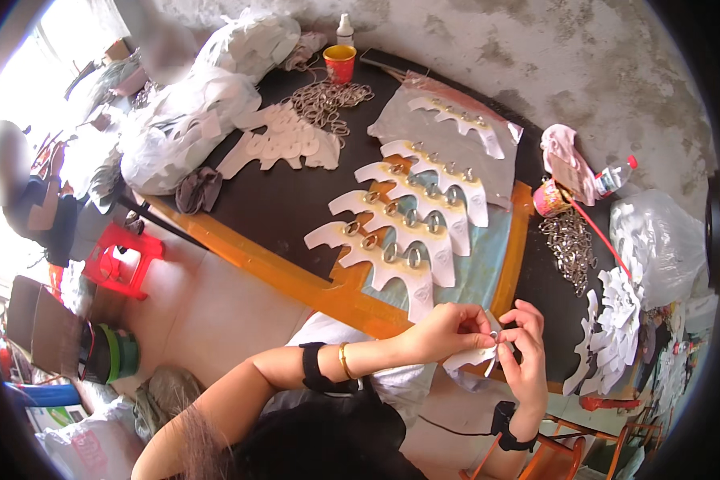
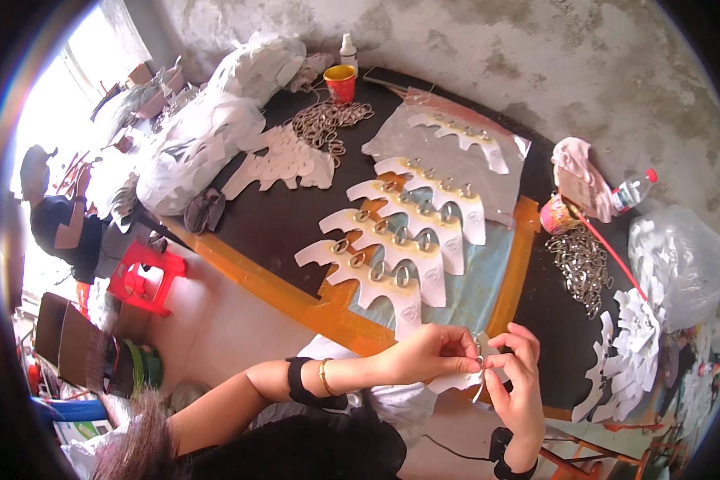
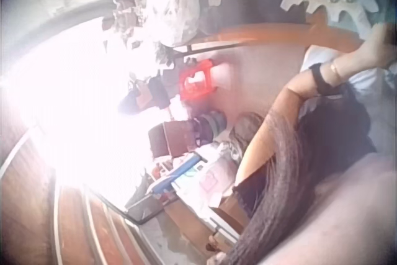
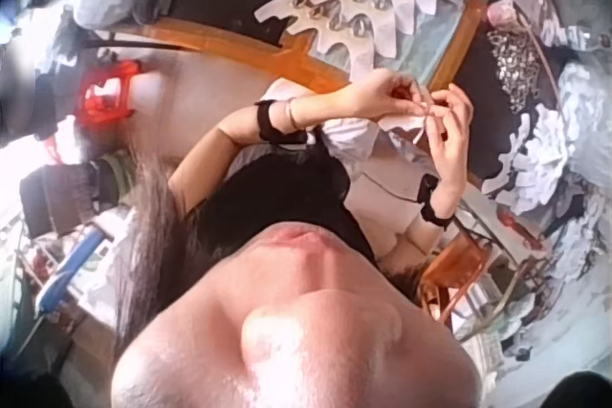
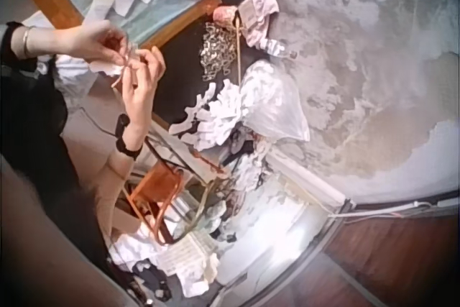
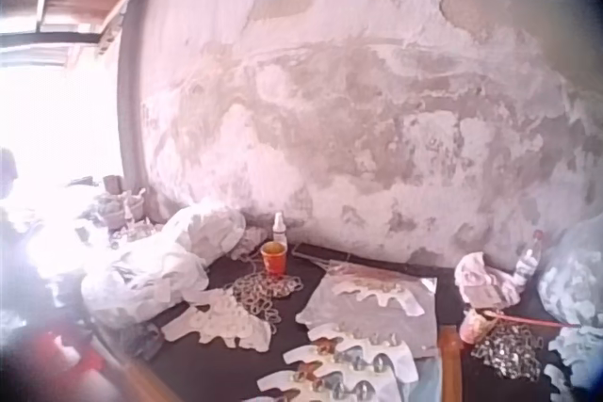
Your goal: The person is manually inserting small metal or plastic rings into pre-cut shoe upper components at a manufacturing station.
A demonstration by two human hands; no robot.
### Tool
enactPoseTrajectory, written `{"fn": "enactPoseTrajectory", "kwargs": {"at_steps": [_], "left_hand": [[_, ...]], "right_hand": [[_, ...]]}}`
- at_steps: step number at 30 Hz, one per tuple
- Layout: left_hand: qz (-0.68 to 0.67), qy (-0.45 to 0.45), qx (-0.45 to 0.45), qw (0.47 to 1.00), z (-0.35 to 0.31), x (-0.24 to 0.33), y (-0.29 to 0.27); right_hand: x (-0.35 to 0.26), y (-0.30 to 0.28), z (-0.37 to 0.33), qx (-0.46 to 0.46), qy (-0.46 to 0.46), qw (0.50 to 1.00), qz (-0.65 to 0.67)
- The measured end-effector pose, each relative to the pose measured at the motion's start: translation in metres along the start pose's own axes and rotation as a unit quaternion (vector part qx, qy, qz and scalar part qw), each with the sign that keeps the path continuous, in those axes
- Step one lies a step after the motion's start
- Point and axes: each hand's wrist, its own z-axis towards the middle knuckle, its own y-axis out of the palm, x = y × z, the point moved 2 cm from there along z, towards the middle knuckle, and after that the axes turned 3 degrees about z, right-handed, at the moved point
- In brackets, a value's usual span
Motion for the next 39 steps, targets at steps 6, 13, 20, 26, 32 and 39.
{"fn": "enactPoseTrajectory", "kwargs": {"at_steps": [6, 13, 20, 26, 32, 39], "left_hand": [[0.196, 0.021, 0.034, 0.980, -0.010, 0.002, -0.004], [0.206, 0.037, 0.021, 0.978, -0.012, 0.000, -0.011], [0.145, 0.005, 0.008, 0.989, -0.015, 0.000, -0.011], [0.179, 0.026, 0.024, 0.983, -0.016, 0.002, -0.011], [0.241, 0.000, 0.040, 0.970, -0.019, -0.001, -0.009], [0.182, 0.000, 0.053, 0.982, -0.020, -0.003, -0.009]], "right_hand": [[-0.013, 0.015, -0.002, 0.011, -0.007, 0.991, -0.134], [-0.022, 0.020, 0.005, 0.009, -0.022, 0.977, -0.212], [-0.010, 0.021, -0.004, -0.003, -0.025, 0.992, -0.126], [-0.008, 0.022, -0.005, -0.013, -0.033, 0.997, -0.073], [-0.020, 0.029, -0.005, 0.006, -0.032, 0.981, -0.190], [-0.005, 0.031, -0.009, 0.011, -0.038, 0.995, -0.097]]}}
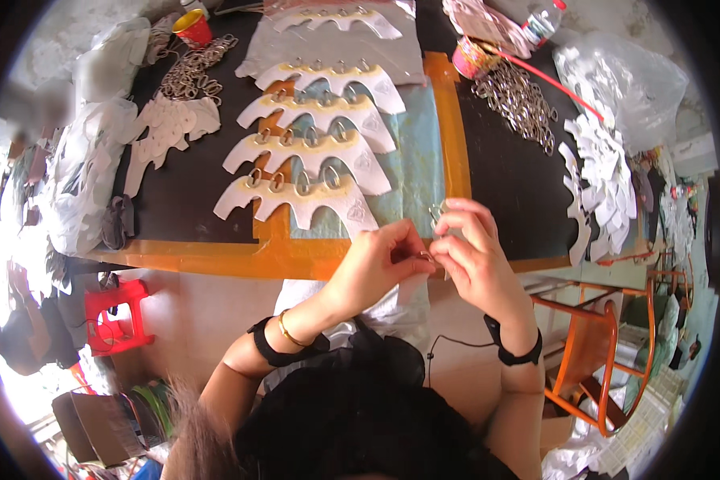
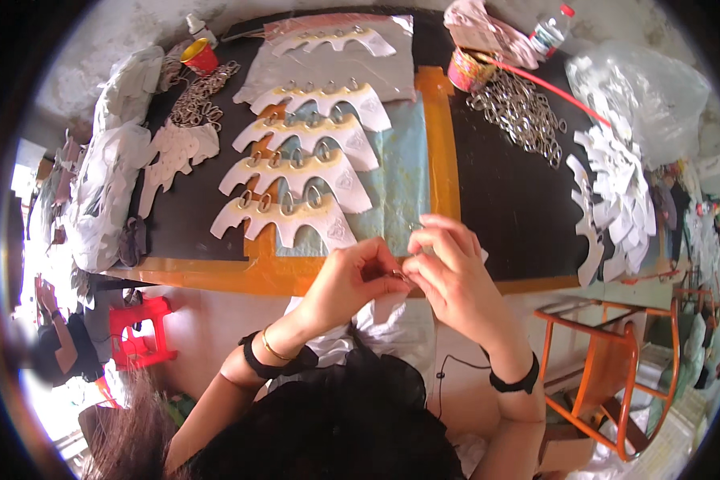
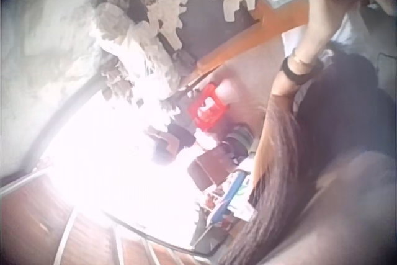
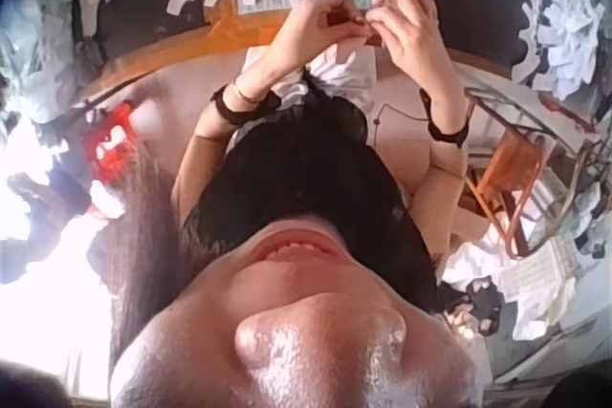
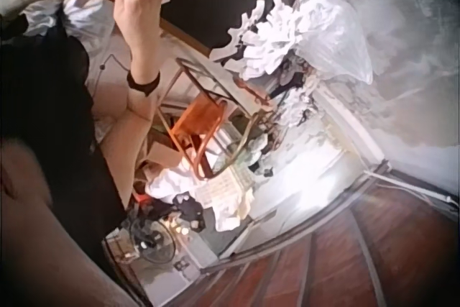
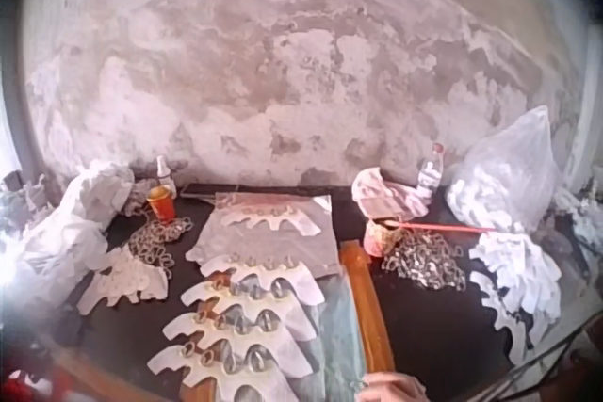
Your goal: The person is manually inserting small metal or plastic rings into pre-cut shoe upper components at a manufacturing station.
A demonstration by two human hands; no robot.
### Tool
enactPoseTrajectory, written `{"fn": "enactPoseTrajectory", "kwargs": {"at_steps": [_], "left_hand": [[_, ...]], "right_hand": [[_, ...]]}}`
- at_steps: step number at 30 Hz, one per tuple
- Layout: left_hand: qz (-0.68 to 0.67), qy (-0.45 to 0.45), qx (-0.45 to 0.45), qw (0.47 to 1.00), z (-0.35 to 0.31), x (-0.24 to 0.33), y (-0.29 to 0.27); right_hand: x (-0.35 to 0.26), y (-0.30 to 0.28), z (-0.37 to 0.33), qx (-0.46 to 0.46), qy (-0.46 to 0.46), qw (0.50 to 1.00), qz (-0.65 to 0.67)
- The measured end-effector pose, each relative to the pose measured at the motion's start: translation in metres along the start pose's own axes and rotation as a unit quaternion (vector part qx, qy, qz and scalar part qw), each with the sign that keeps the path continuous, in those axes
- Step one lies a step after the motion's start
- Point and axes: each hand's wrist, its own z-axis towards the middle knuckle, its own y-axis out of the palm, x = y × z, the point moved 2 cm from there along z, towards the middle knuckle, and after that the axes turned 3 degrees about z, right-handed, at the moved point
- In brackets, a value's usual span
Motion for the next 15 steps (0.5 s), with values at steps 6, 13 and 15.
{"fn": "enactPoseTrajectory", "kwargs": {"at_steps": [6, 13, 15], "left_hand": [[-0.119, -0.082, -0.012, 0.989, 0.005, -0.001, -0.005], [-0.165, -0.105, -0.030, 0.980, -0.002, -0.003, -0.003], [-0.178, -0.106, -0.028, 0.978, -0.004, -0.004, -0.003]], "right_hand": [[-0.006, -0.006, -0.002, 0.070, -0.004, 0.998, 0.001], [-0.015, 0.015, -0.060, 0.306, 0.262, 0.856, 0.325], [-0.018, 0.033, -0.073, 0.235, 0.326, 0.834, 0.379]]}}
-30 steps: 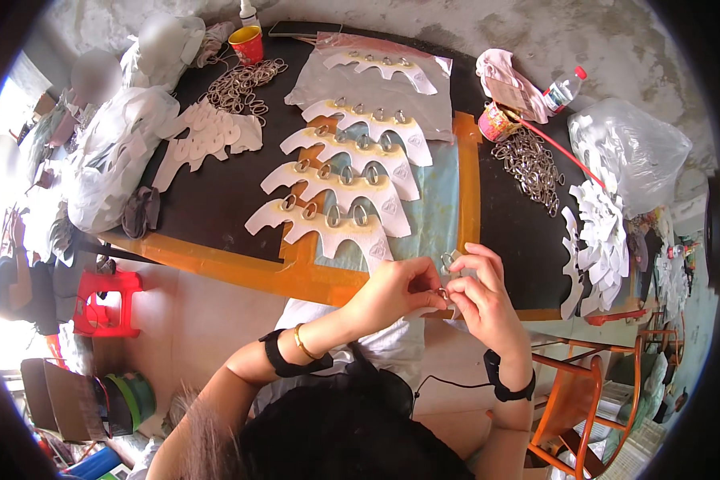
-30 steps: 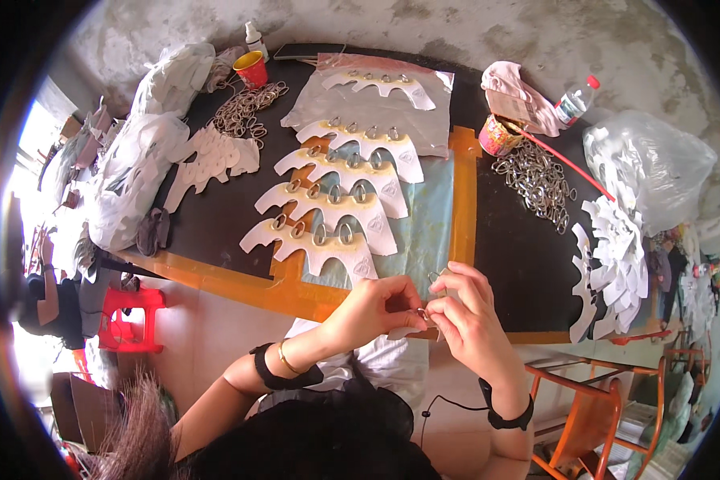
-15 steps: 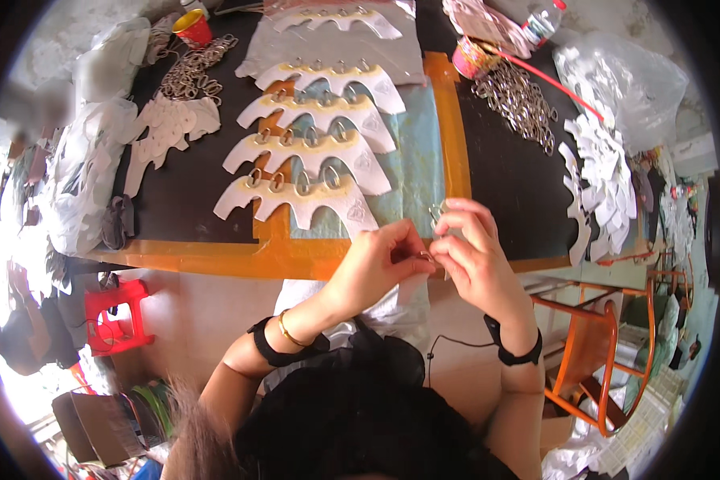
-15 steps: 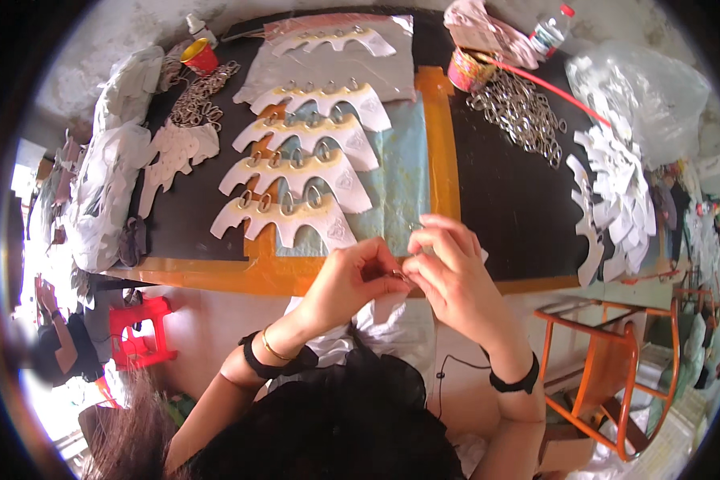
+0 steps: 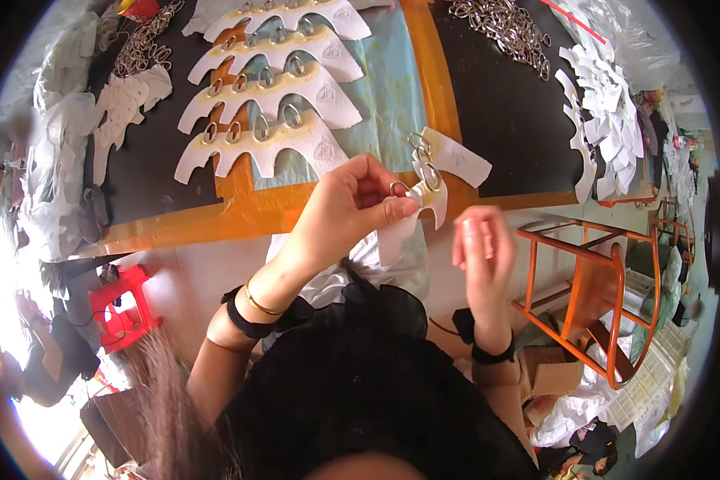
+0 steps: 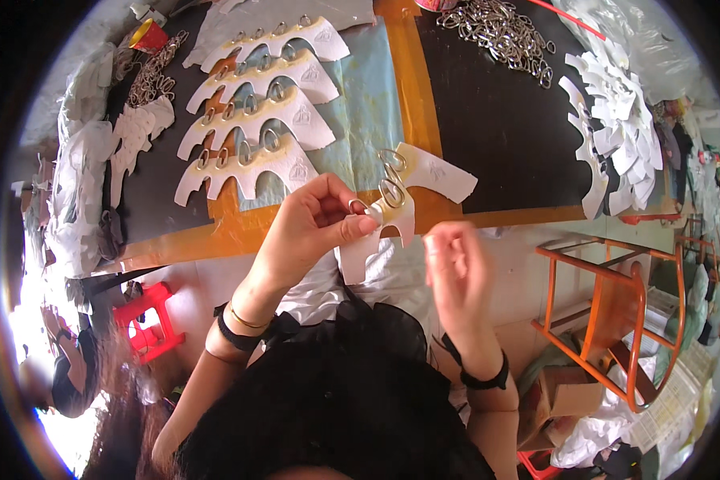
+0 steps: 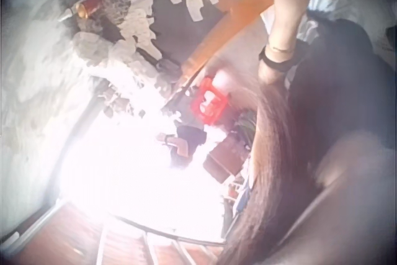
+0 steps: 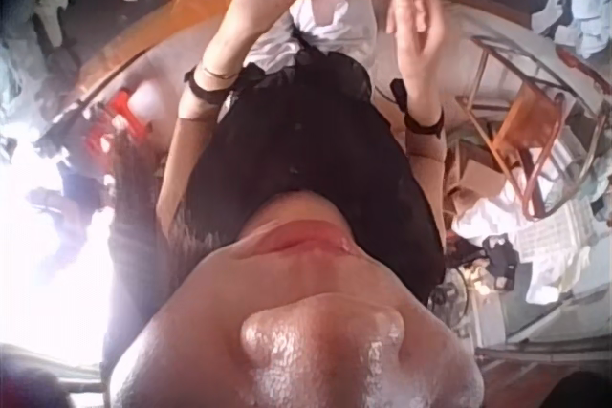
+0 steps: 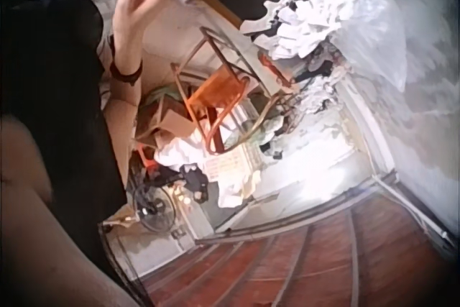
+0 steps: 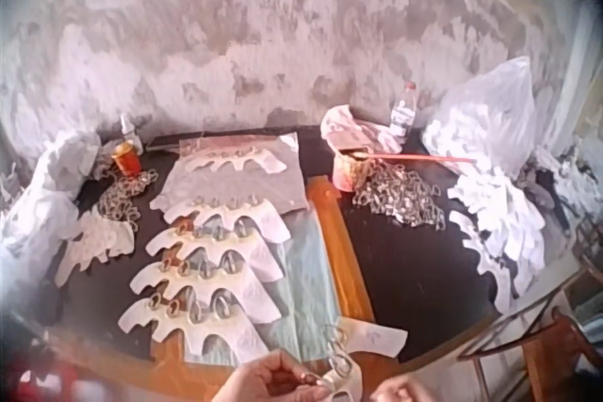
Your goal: The person is manually inserting small metal or plastic rings into pre-cut shoe upper components at a manufacturing station.
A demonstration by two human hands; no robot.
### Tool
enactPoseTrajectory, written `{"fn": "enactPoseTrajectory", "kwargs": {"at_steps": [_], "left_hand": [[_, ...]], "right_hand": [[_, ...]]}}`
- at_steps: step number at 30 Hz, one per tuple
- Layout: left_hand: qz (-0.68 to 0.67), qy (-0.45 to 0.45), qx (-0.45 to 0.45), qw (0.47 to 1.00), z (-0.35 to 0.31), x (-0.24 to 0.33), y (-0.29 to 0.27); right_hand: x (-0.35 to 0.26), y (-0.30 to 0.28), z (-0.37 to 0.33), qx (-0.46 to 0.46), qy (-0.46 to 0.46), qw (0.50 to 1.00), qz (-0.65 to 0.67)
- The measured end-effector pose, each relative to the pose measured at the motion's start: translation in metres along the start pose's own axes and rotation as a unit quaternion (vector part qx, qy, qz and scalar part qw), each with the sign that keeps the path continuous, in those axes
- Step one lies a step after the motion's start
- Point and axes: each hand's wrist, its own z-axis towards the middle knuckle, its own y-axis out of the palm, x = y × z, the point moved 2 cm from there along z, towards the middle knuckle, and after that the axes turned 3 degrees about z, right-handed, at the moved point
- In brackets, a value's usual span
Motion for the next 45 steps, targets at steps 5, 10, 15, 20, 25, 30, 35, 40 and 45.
{"fn": "enactPoseTrajectory", "kwargs": {"at_steps": [5, 10, 15, 20, 25, 30, 35, 40, 45], "left_hand": [[0.005, -0.009, -0.009, 1.000, -0.009, -0.007, 0.005], [0.075, 0.010, 0.003, 0.997, -0.022, -0.012, 0.011], [0.053, -0.020, 0.001, 0.998, -0.024, -0.015, 0.012], [0.069, -0.006, 0.005, 0.998, -0.020, -0.018, 0.013], [0.123, 0.005, 0.021, 0.992, -0.020, -0.015, 0.018], [0.017, -0.047, -0.013, 0.999, -0.016, -0.014, 0.017], [0.014, -0.037, -0.024, 0.999, -0.016, -0.015, 0.016], [0.066, -0.013, 0.004, 0.998, -0.015, -0.009, 0.017], [0.125, 0.012, 0.021, 0.992, -0.015, -0.008, 0.019]], "right_hand": [[0.007, 0.022, -0.007, -0.029, 0.143, 0.981, 0.127], [0.012, 0.028, -0.006, -0.008, 0.153, 0.971, 0.186], [0.006, 0.020, -0.005, 0.007, 0.093, 0.987, 0.130], [0.005, 0.016, 0.002, -0.044, 0.107, 0.987, 0.112], [0.012, 0.013, 0.005, -0.011, 0.073, 0.997, 0.030], [0.018, 0.012, 0.003, -0.049, 0.197, 0.944, 0.261], [0.033, 0.018, 0.004, -0.066, 0.242, 0.892, 0.375], [0.004, 0.002, 0.010, -0.055, 0.158, 0.974, 0.150], [0.003, 0.002, 0.013, -0.068, 0.181, 0.979, 0.067]]}}
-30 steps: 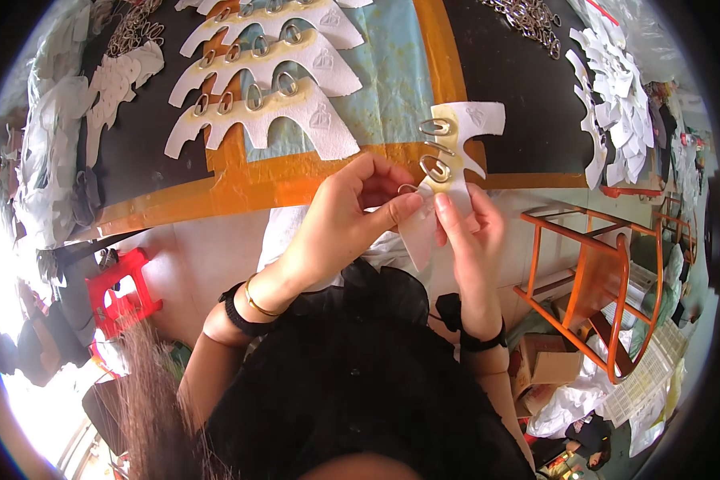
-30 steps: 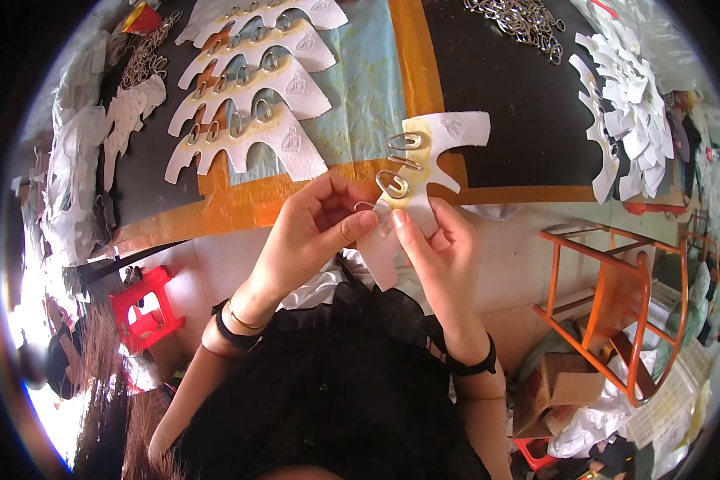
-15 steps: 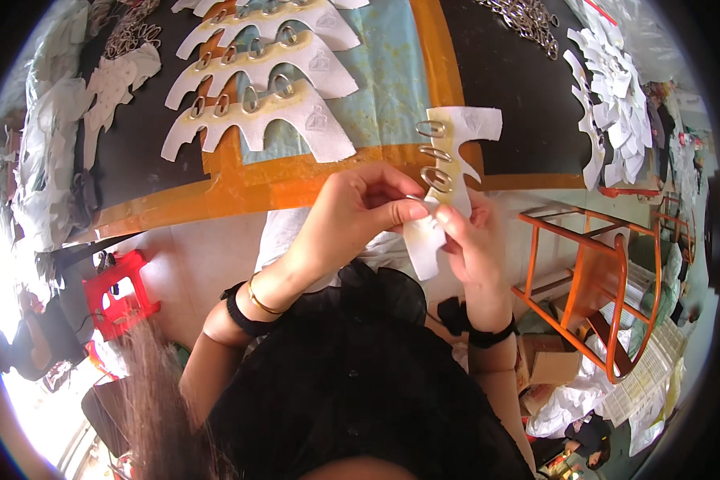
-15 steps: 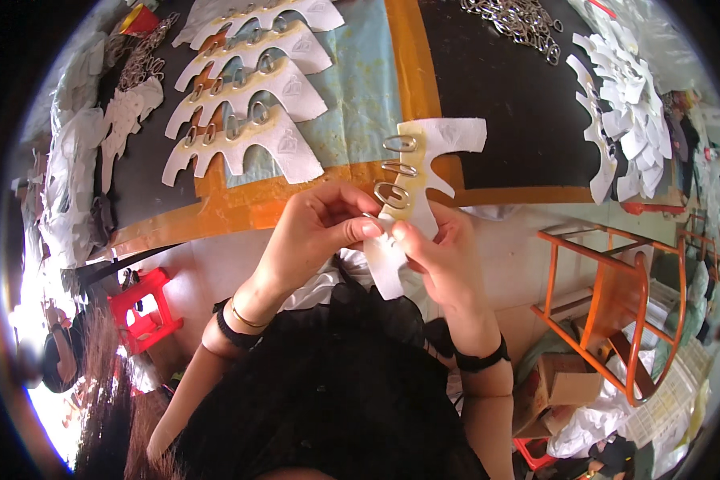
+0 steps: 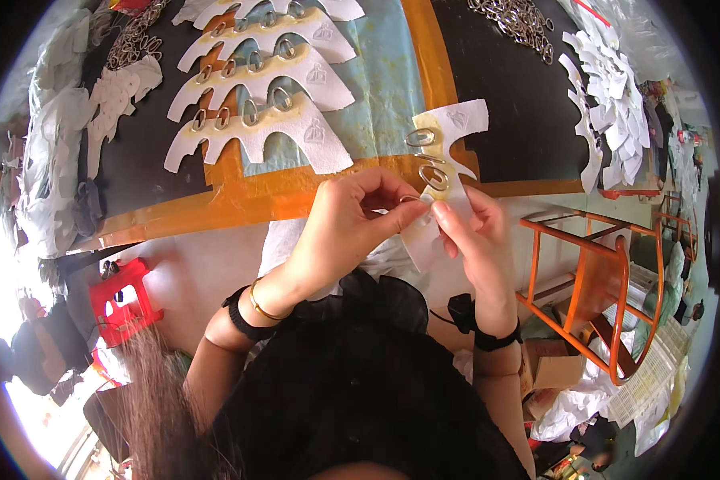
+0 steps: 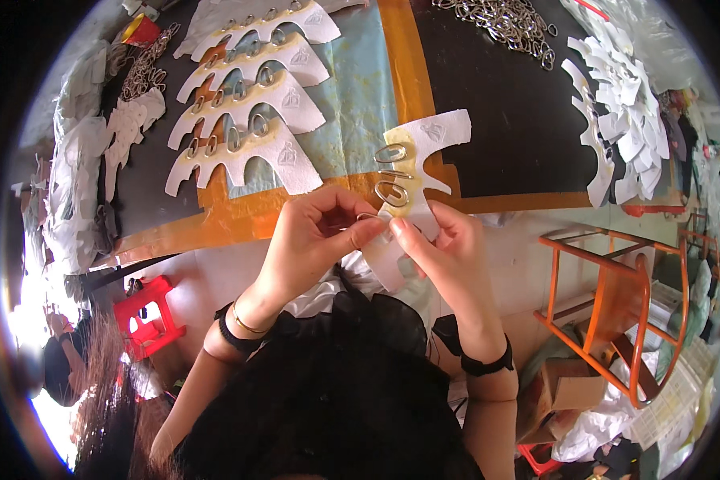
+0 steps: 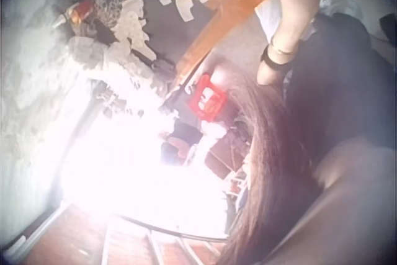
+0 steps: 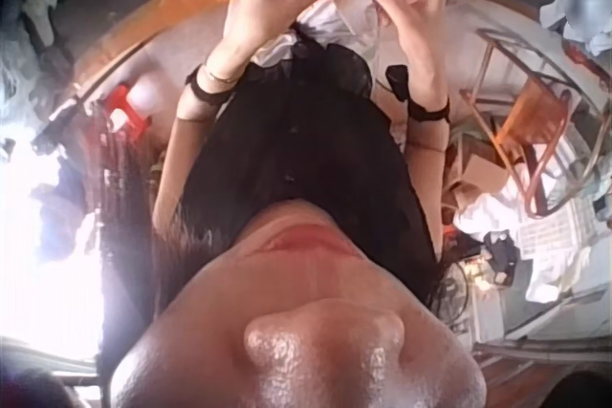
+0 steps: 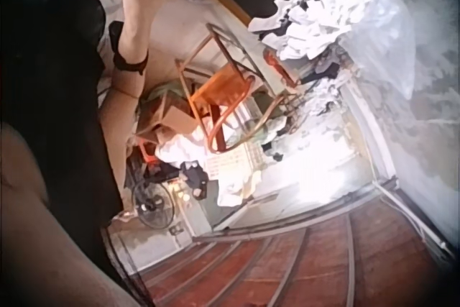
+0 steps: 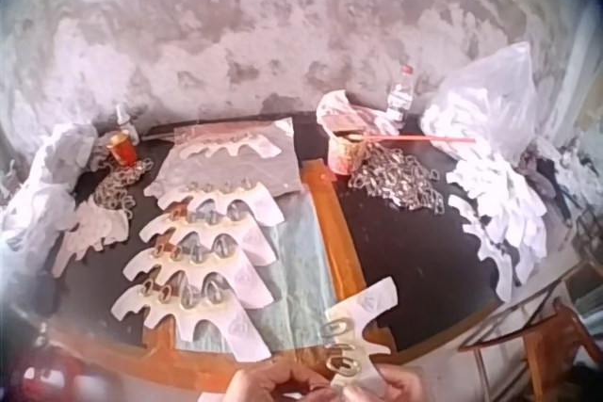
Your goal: The person is manually inserting small metal or plastic rings into pre-cut shoe upper components at a manufacturing station.
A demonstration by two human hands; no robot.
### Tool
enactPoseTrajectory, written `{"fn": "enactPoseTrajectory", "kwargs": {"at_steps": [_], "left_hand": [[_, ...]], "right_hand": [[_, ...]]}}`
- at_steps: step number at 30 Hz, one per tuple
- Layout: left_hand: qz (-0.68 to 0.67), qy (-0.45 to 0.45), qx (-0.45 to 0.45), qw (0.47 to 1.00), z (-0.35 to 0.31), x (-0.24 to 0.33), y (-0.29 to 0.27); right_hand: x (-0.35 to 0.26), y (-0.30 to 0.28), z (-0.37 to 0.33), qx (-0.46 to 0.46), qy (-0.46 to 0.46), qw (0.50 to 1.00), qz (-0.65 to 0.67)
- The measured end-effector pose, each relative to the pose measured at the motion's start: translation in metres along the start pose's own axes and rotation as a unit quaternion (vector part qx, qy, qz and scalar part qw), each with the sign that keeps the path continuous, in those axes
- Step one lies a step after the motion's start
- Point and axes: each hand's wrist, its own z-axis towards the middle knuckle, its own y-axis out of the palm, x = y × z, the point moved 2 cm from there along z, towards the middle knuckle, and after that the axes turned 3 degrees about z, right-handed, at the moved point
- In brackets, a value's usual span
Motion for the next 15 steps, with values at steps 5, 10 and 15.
{"fn": "enactPoseTrajectory", "kwargs": {"at_steps": [5, 10, 15], "left_hand": [[0.099, 0.038, -0.004, 0.994, 0.000, 0.005, 0.000], [-0.057, 0.030, -0.034, 0.997, 0.007, -0.002, 0.005], [-0.106, -0.012, -0.005, 0.994, 0.010, 0.000, 0.002]], "right_hand": [[0.011, -0.002, 0.008, -0.005, -0.081, 0.997, -0.004], [0.017, -0.006, 0.009, -0.107, 0.058, 0.957, 0.265], [-0.002, -0.004, 0.000, -0.048, -0.022, 0.990, 0.129]]}}
